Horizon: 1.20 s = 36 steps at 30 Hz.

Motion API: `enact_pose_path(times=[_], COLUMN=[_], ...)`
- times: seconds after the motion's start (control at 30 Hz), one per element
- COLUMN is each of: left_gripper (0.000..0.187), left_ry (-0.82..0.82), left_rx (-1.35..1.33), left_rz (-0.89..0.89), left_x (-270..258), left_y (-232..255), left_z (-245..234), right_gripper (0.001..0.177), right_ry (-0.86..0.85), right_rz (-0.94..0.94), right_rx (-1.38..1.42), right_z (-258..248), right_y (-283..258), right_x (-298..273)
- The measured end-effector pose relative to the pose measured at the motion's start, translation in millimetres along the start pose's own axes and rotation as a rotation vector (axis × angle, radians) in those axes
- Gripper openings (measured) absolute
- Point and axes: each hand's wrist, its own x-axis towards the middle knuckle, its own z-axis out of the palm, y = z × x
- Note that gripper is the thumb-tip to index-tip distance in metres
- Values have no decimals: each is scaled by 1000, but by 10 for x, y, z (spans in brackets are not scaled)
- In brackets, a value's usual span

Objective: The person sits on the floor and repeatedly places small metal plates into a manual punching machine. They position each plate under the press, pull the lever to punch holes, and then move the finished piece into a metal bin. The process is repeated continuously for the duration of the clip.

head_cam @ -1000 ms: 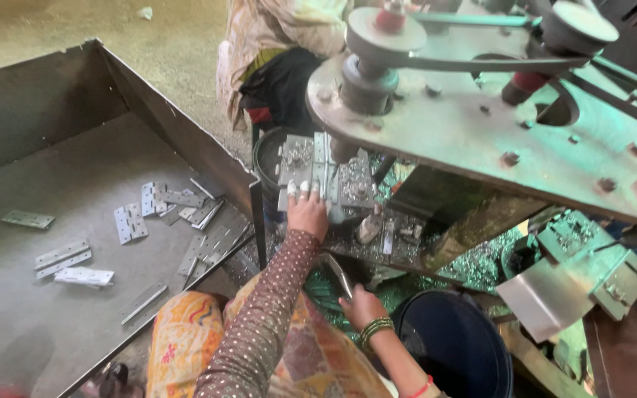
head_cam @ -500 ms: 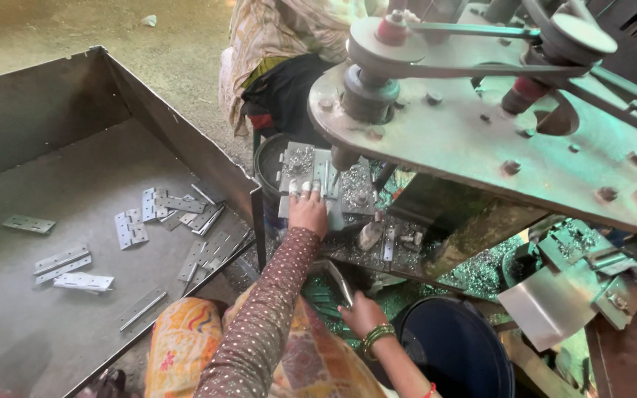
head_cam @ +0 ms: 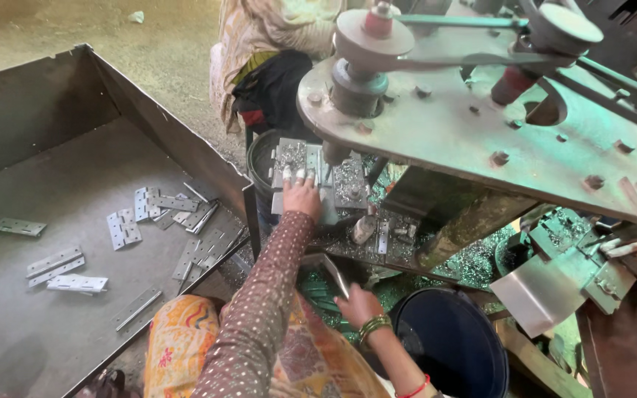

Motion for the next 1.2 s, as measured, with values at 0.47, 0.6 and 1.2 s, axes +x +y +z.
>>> enact_pose_path(times=[0.47,0.6,1.2], left_gripper=[25,18,35], left_ry=[517,890,288], left_rx=[-179,-295,136], left_rz=[217,193,19], left_x=[-913,-571,-465], left_y=[86,97,180], left_z=[555,515,752], right_gripper=[49,47,46], right_ry=[-74,-61,-73], right_rz=[6,-4,31], right_rx=[-50,-30,-38], right_z=[-653,-633,-504], right_y=[-425,-446,-367], right_x=[-226,-267,-239])
